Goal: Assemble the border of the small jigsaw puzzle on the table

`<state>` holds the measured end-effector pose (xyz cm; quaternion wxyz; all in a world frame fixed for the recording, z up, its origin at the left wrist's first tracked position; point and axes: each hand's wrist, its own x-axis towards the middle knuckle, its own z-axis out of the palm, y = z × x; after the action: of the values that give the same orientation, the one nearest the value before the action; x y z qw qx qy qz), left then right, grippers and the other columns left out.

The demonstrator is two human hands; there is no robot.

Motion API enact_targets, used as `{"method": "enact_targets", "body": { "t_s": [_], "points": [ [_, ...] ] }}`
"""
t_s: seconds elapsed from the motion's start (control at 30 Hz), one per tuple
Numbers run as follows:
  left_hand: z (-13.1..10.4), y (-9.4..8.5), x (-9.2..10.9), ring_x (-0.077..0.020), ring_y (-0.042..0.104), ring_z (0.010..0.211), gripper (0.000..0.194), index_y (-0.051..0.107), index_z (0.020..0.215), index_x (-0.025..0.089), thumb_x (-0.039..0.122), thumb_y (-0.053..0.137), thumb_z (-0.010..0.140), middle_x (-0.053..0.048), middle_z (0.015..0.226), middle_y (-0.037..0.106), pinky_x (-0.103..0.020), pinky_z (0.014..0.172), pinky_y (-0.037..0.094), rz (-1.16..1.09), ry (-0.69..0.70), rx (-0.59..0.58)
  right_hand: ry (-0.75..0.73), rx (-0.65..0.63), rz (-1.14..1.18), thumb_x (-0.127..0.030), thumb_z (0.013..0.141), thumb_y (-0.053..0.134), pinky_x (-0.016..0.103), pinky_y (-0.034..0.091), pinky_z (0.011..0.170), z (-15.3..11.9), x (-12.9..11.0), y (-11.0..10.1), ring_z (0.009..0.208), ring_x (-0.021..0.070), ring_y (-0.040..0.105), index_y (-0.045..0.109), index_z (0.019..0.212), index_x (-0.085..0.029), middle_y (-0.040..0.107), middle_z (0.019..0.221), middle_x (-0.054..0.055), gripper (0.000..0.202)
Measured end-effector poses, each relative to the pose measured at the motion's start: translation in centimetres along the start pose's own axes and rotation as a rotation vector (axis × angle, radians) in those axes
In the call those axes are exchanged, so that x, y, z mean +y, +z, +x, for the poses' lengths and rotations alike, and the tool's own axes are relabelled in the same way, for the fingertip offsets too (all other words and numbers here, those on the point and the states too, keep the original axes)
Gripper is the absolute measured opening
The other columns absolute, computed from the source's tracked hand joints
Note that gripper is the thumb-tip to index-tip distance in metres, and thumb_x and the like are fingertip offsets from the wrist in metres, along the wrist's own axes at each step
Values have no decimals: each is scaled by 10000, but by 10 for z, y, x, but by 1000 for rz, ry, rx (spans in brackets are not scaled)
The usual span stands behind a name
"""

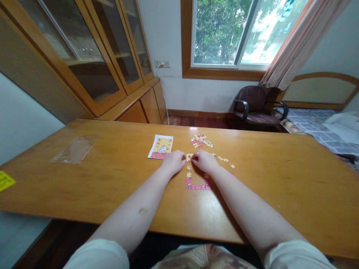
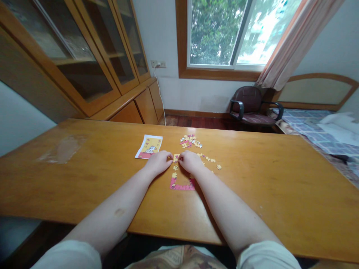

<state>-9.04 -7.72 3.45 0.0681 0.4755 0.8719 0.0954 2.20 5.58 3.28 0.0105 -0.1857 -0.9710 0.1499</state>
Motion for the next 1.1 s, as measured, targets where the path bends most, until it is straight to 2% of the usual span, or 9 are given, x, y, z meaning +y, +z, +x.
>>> {"method": "enact_targets", "body": {
  "t_s": [0.2,0.8,1.0,1.1],
  "points": [
    [0,0,0,-215,637,891,209,711,846,251,315,514,814,-42,929,702,-302,797,488,17,-3,-29,-46,-25,-2,-340,855,513,248,423,727,-1,0,2,864,169,610,713,926,-264,683,968,28,225],
    [1,0,1,-218,638,901,209,705,871,244,326,519,823,-52,949,700,-302,802,488,4,-27,-48,-51,-29,11,-363,870,505,241,424,724,-2,-5,2,870,170,614,712,946,-256,683,978,39,245],
    [-1,-2,0,-213,622,970,291,696,1022,274,286,455,860,-49,1045,687,-302,850,473,-19,9,15,36,49,42,-314,891,450,238,420,751,-1,1,-5,915,164,602,696,968,-230,679,1020,42,272],
    [-3,-4,3,-208,618,980,319,691,1078,291,282,455,864,-49,1053,685,-292,860,469,-11,29,-28,74,90,74,-284,887,443,242,420,774,0,4,-5,933,163,595,690,965,-224,678,1020,39,266]
  ]
}}
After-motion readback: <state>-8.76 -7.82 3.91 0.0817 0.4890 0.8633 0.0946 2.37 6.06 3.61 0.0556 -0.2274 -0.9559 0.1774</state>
